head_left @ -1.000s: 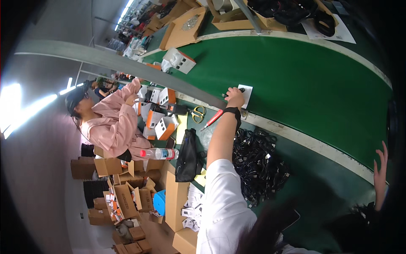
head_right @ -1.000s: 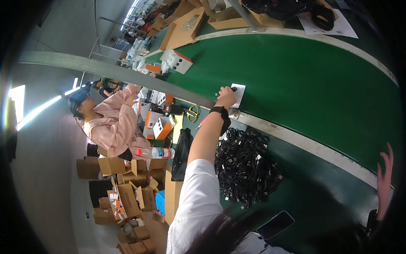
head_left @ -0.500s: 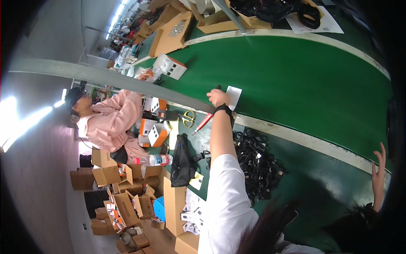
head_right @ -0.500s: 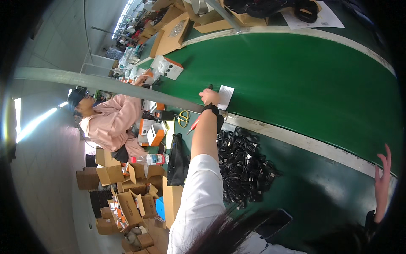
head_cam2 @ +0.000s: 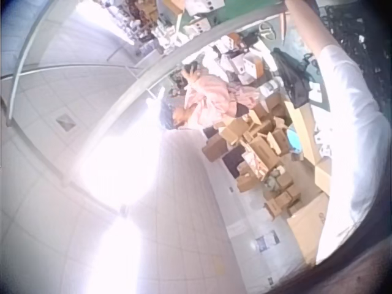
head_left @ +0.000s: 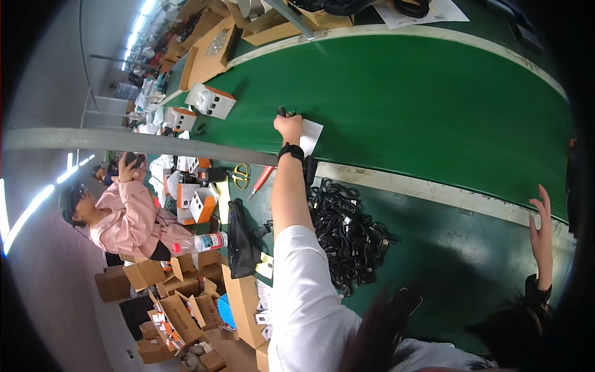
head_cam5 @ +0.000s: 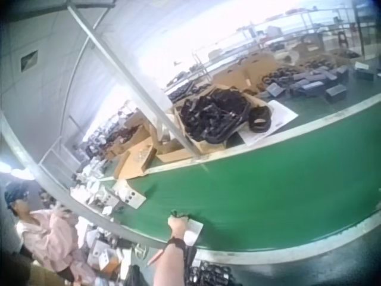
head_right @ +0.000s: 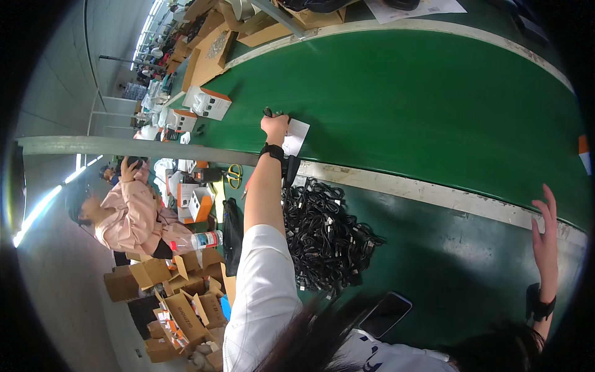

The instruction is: Packaging electronic cable assemblies into retail boxes on a factory production line.

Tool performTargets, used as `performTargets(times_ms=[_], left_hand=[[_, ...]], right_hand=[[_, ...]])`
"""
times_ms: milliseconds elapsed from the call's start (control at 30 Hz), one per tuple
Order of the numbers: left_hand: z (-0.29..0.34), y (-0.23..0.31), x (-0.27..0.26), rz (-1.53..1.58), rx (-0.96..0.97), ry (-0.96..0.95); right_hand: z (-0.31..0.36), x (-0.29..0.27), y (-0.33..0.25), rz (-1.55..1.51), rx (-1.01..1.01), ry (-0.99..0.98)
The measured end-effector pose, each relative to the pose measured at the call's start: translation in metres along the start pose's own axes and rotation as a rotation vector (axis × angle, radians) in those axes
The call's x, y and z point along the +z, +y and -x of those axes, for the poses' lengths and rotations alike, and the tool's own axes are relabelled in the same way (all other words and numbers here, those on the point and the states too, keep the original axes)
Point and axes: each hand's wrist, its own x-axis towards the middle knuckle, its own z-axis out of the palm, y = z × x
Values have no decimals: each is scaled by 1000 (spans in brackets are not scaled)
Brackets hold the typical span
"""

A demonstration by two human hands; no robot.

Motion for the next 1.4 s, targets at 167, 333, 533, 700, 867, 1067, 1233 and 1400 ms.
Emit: performTargets(times_ms=[167,333,533,700,867,1067,1233,1400], left_hand=[[21,30,-13,218,-227,-219],[47,29,-31,-508,160,-579],[28,20,-60,-336,268,-637],[54,49,-32,-366,53,-705],[64,33,-45,-451,110,-559],[45,17,-46,-321,-126,-664],[62,33,-49,-291,95,-600],[77,23,-42,-321,199,-626]], right_hand=[[16,-5,15,13,-13,29],[24,-4,20,2,4,47],[24,1,27,-69,-112,94],[41,-2,31,-60,17,46],[43,0,35,-63,-68,64],[50,-1,40,-74,-69,57],[65,-4,50,-60,-20,67],[48,-17,9,17,54,14]])
